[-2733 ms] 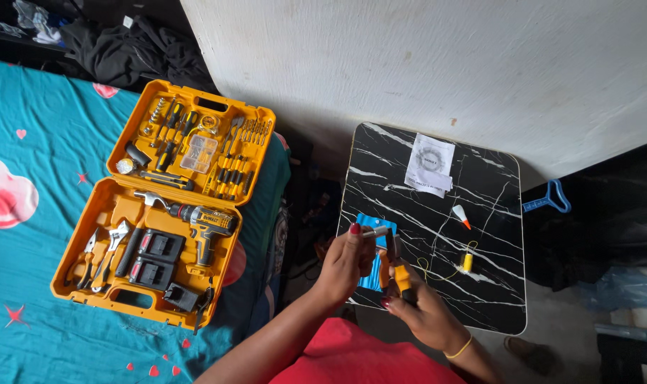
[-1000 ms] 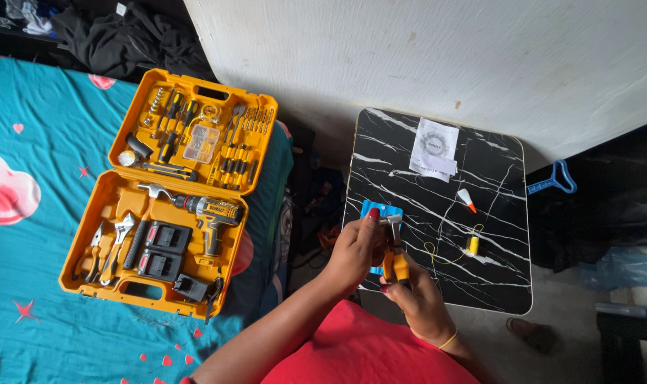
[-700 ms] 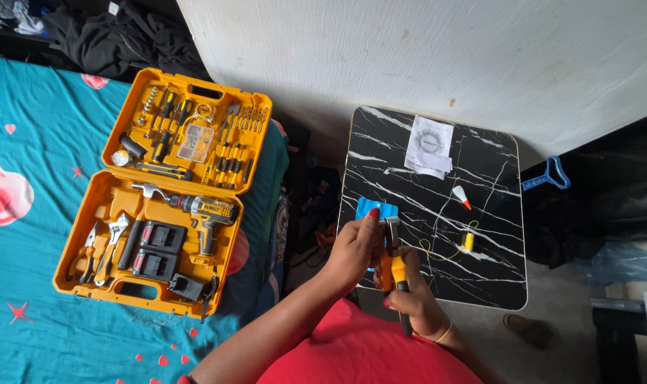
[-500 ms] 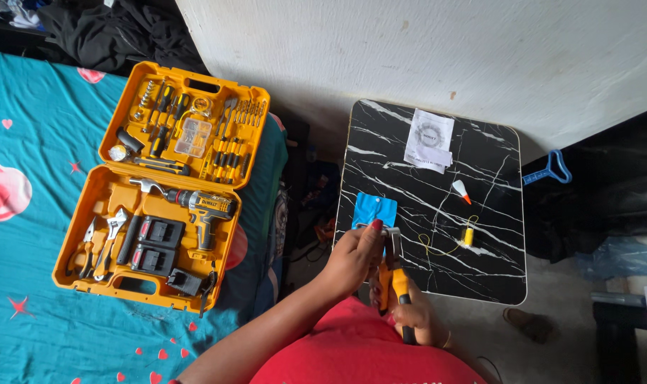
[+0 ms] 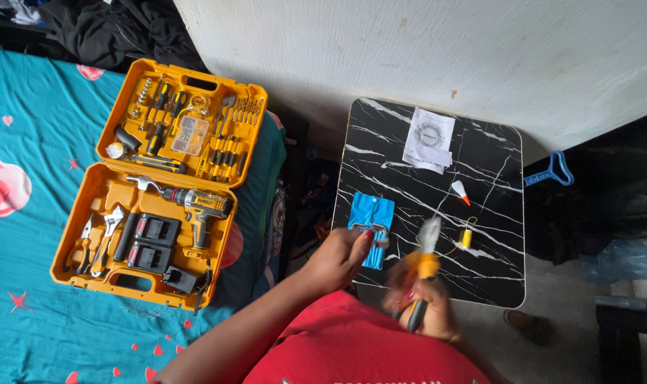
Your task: The person applies glue to a small yellow component, then uses pliers to strip the insulation from a wire. They retrieve a socket from a blue case and a hammer from a yellow toolbox, then use the hammer to tap the socket. The person continues to manipulate the wire and tools on a small table.
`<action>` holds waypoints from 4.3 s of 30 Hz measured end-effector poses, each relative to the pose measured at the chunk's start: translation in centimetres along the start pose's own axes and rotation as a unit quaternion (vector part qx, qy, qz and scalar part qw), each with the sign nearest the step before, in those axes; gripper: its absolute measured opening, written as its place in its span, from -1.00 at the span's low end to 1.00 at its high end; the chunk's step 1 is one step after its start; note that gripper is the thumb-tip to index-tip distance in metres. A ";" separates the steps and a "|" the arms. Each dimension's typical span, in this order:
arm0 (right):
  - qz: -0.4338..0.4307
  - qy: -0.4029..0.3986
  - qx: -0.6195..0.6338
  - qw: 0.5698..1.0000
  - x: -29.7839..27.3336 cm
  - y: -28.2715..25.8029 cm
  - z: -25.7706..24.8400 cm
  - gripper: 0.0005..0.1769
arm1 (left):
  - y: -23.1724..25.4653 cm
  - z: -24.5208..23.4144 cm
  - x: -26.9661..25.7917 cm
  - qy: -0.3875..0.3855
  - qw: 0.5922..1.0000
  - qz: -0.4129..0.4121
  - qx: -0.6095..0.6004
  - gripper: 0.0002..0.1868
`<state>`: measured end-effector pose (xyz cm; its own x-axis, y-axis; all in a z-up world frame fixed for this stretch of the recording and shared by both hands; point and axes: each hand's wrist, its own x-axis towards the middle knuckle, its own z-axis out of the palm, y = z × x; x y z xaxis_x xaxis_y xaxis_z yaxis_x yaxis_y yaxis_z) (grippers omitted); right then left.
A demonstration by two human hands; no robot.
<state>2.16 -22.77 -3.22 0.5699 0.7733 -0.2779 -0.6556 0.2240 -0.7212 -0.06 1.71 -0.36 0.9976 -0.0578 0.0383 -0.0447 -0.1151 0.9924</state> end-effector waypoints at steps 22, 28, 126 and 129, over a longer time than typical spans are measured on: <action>-0.050 0.087 -0.351 0.931 1.4 -1.0 1.3 -0.48 | 0.0 2.4 1.5 -0.021 0.795 -0.119 -0.594 -0.46; 0.014 0.100 -0.519 0.849 1.2 -2.6 3.5 -0.46 | -1.1 2.7 1.0 -0.033 0.826 -0.135 -0.546 -0.51; -0.348 0.135 -0.558 0.741 0.0 -8.7 8.8 -0.77 | 2.8 2.1 -0.1 -0.142 0.954 -0.011 -0.263 -0.34; -0.320 0.093 -0.471 0.817 -0.1 -9.3 8.8 -0.79 | 3.2 1.6 -0.3 -0.155 0.958 -0.005 -0.242 -0.30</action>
<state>3.78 -19.70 9.13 0.7690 0.5541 0.3188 0.4280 -0.0757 -0.9006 -0.62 -0.20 2.67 0.9311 -0.3588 0.0653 0.0697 0.3509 0.9338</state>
